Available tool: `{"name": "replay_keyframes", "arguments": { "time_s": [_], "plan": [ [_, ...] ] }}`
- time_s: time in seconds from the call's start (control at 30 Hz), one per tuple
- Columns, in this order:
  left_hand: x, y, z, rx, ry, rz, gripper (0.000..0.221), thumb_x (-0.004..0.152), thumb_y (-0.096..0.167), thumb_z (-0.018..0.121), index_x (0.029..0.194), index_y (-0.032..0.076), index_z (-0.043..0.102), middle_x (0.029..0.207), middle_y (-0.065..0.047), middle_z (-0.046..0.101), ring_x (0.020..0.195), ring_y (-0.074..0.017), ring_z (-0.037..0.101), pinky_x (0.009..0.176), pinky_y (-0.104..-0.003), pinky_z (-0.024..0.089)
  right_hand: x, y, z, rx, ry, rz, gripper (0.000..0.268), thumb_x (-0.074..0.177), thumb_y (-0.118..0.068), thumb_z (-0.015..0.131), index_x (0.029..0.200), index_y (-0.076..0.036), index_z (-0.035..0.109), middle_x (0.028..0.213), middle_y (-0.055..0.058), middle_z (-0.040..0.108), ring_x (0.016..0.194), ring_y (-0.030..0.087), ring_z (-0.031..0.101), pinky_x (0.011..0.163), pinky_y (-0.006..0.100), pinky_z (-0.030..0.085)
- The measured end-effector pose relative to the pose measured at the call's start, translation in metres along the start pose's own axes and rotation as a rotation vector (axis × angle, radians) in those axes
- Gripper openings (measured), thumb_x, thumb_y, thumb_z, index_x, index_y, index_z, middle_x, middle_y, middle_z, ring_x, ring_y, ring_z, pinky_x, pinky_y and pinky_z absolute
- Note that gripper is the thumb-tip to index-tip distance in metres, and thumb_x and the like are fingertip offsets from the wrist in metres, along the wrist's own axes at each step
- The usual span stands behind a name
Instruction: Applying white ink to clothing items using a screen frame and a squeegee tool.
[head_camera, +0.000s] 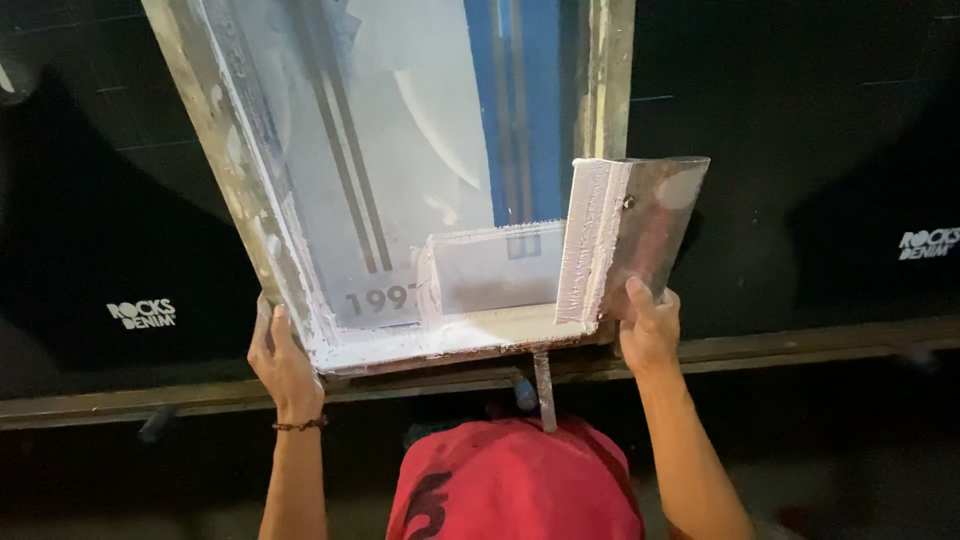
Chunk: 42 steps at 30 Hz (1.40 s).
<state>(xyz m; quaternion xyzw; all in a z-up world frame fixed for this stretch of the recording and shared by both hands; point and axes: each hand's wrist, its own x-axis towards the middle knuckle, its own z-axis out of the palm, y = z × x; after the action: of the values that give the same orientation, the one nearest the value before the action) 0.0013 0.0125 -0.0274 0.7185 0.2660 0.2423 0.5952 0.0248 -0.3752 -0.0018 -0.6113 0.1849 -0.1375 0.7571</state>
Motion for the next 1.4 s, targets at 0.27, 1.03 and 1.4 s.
{"name": "replay_keyframes", "arguments": {
  "time_s": [0.27,1.03,1.4],
  "plan": [
    [-0.004,0.035,0.008,-0.028,-0.027,0.032,0.050,0.113,0.026,0.051,0.154,-0.002,0.043,0.154,-0.029,0.040,0.145,-0.0458,0.035,0.118,-0.061,0.031,0.020,0.037,-0.034,0.200,-0.052,0.091,0.018,0.094,-0.018,0.073,0.096,-0.004,0.064,0.089,0.004,0.062,0.080,0.012,0.060,0.080,0.030,0.053],
    [0.018,0.041,-0.006,-0.542,-0.334,-0.182,0.061,0.101,0.022,0.030,0.156,-0.003,0.037,0.154,-0.017,0.047,0.133,-0.0253,0.048,0.110,-0.034,0.037,0.033,0.025,-0.030,0.185,-0.146,0.118,0.022,0.092,-0.015,0.070,0.104,0.004,0.066,0.096,0.008,0.069,0.076,0.010,0.061,0.066,0.017,0.047],
    [0.027,0.015,-0.018,-0.489,-0.261,-0.304,0.068,0.098,0.035,0.034,0.156,0.001,0.034,0.155,-0.015,0.041,0.132,-0.0252,0.044,0.107,-0.037,0.036,0.022,0.026,-0.026,0.171,-0.147,0.020,0.018,0.095,-0.014,0.069,0.103,0.002,0.067,0.099,0.003,0.068,0.082,0.009,0.059,0.079,0.020,0.049]
  ]
}}
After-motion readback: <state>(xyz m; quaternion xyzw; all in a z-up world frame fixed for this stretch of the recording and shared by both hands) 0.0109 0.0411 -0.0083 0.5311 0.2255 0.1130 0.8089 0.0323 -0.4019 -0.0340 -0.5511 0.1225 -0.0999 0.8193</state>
